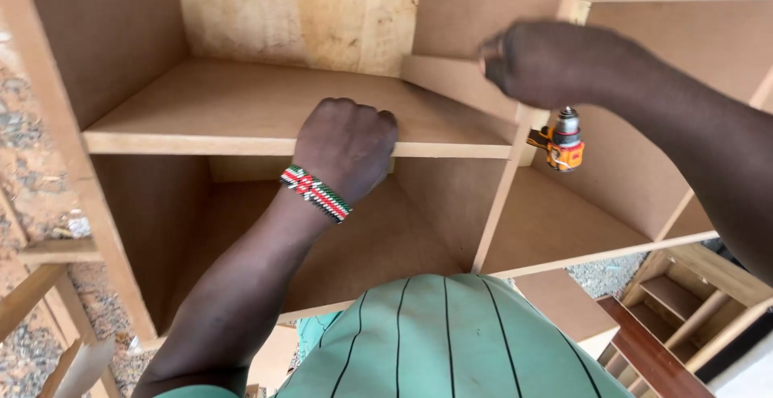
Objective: Assembling wooden cabinet parts using a power drill and screws.
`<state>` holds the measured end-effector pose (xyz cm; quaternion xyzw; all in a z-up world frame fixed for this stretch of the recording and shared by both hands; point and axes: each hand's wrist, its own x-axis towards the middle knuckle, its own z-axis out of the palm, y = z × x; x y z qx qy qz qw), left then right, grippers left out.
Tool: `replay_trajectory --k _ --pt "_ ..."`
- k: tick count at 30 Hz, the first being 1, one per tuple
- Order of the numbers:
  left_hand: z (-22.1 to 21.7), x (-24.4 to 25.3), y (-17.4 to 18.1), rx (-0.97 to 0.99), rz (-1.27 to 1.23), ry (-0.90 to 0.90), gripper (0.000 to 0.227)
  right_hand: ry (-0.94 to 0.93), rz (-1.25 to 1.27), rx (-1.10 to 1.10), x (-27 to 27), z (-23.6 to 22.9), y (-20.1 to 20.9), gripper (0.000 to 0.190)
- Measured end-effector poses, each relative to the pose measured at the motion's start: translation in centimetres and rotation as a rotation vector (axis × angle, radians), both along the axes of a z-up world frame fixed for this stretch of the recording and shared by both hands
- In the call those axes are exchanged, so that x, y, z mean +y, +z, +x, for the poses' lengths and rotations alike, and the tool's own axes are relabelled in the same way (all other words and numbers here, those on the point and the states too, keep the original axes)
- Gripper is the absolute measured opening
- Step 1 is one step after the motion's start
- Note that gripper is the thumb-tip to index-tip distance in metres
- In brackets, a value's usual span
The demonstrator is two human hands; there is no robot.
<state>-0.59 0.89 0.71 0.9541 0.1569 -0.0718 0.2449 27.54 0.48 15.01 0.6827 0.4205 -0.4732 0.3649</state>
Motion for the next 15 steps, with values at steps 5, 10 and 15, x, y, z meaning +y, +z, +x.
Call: replay_trajectory --k 5,10,15 --pt "-0.5 -0.4 0.4 0.031 0.064 -0.037 0.015 0.144 0.053 -0.076 -1.3 -1.8 0.2 0.059" --pt "-0.5 -0.5 -0.4 0.017 0.079 -0.031 0.023 -0.089 0.067 -0.038 0.6 -0.3 2.2 0.041" --pt "0.4 1.3 3.2 0.143 0.021 -0.114 0.009 0.135 0.158 0.007 -4.0 0.0 -2.0 0.048"
